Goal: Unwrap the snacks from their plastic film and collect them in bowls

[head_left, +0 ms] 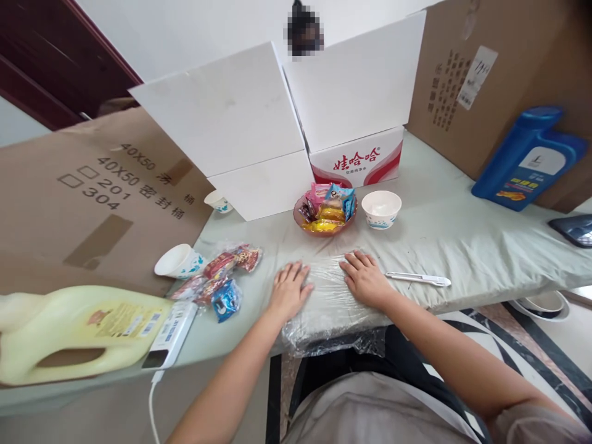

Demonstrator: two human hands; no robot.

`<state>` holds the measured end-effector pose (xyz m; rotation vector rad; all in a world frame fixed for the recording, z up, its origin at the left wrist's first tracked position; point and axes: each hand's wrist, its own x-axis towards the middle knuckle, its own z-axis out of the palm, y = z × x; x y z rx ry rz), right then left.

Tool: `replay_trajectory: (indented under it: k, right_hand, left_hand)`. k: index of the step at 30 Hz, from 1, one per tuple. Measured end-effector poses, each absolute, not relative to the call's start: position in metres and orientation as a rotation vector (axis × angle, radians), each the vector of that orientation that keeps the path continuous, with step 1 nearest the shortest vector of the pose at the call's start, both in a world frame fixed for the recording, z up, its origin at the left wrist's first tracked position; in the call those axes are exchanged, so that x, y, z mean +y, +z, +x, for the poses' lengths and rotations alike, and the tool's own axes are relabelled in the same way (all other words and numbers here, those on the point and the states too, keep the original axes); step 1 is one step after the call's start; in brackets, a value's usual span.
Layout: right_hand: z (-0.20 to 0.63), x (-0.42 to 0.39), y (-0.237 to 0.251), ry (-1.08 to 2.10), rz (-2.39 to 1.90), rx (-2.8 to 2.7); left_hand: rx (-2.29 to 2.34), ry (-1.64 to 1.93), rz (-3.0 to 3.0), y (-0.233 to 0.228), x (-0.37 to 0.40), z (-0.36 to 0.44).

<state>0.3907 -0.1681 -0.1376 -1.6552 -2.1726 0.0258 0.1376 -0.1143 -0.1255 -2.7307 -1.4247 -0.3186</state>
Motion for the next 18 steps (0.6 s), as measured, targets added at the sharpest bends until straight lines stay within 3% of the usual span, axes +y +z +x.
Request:
replay_trajectory:
  k: [5,11,15,18]
  right_hand:
    - [0.387,-0.17,-0.137,-0.036,-1.695,-2.221]
    - [0.398,-0.158,-0.124,0.032,-1.855,-2.247]
    - [0.423,-0.159,-0.102,0.03,-1.875,-2.192]
    - [0.44,-0.188,-0.089,0.063,-1.598,-2.184]
  left_hand:
    - [-1.522,-0.597,-2.549,-0.122,-0.126,0.11]
    - [-1.383,-0.52,-2.814,-0.128,-0.147,0.117]
    - [-1.452,-1.036,-2.696,-0.124,-0.152,0.108]
    - [-1.458,-1.315,-2.59,-0.112,-0.168,0.092]
